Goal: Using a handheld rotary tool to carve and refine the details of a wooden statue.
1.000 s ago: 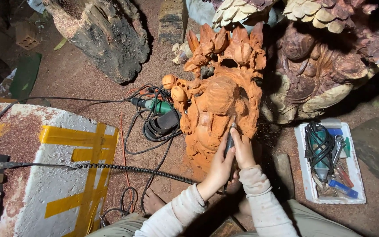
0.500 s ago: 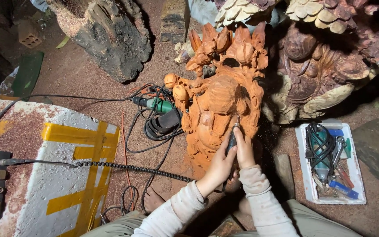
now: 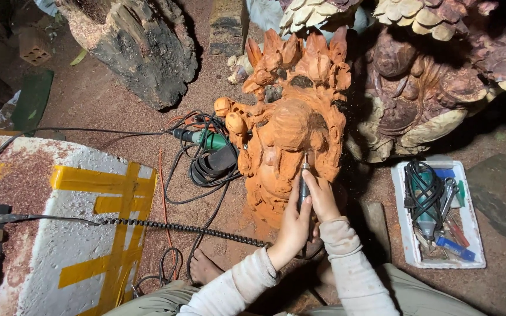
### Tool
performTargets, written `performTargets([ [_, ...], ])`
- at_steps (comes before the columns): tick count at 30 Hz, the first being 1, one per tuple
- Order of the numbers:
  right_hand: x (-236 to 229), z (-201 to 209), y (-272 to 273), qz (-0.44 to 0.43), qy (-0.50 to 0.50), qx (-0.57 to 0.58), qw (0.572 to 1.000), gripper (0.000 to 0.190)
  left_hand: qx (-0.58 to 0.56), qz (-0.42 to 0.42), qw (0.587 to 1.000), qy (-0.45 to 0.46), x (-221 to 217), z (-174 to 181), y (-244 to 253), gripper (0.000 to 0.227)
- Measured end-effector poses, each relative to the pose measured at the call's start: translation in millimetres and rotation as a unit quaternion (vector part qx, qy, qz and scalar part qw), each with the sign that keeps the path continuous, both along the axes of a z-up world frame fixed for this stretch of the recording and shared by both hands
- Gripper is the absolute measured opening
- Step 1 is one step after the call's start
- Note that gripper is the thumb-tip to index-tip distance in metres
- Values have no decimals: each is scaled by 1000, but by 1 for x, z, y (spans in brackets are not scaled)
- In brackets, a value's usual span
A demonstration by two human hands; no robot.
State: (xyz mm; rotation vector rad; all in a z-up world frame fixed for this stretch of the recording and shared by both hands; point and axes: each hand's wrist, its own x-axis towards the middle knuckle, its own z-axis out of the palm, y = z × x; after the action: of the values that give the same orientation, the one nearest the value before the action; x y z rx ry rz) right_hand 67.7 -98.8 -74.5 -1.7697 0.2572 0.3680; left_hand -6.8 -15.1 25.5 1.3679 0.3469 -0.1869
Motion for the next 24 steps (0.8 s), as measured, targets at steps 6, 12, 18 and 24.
performTargets([
  [6, -7, -5, 1, -17, -33, 109, 993, 44, -1, -23, 1000, -5, -6, 0, 6, 65],
  [12, -30, -42, 5, -93, -72, 154, 981, 38, 75, -45, 994, -64, -28, 2, 22, 62],
  [18, -28, -26, 6, -34, -112, 184, 976, 42, 130, -18, 985, -115, -56, 31, 36, 61],
  [24, -42, 12, 45, 36, -90, 293, 951, 42, 167, 32, 975, -140, -93, 53, 59, 61],
])
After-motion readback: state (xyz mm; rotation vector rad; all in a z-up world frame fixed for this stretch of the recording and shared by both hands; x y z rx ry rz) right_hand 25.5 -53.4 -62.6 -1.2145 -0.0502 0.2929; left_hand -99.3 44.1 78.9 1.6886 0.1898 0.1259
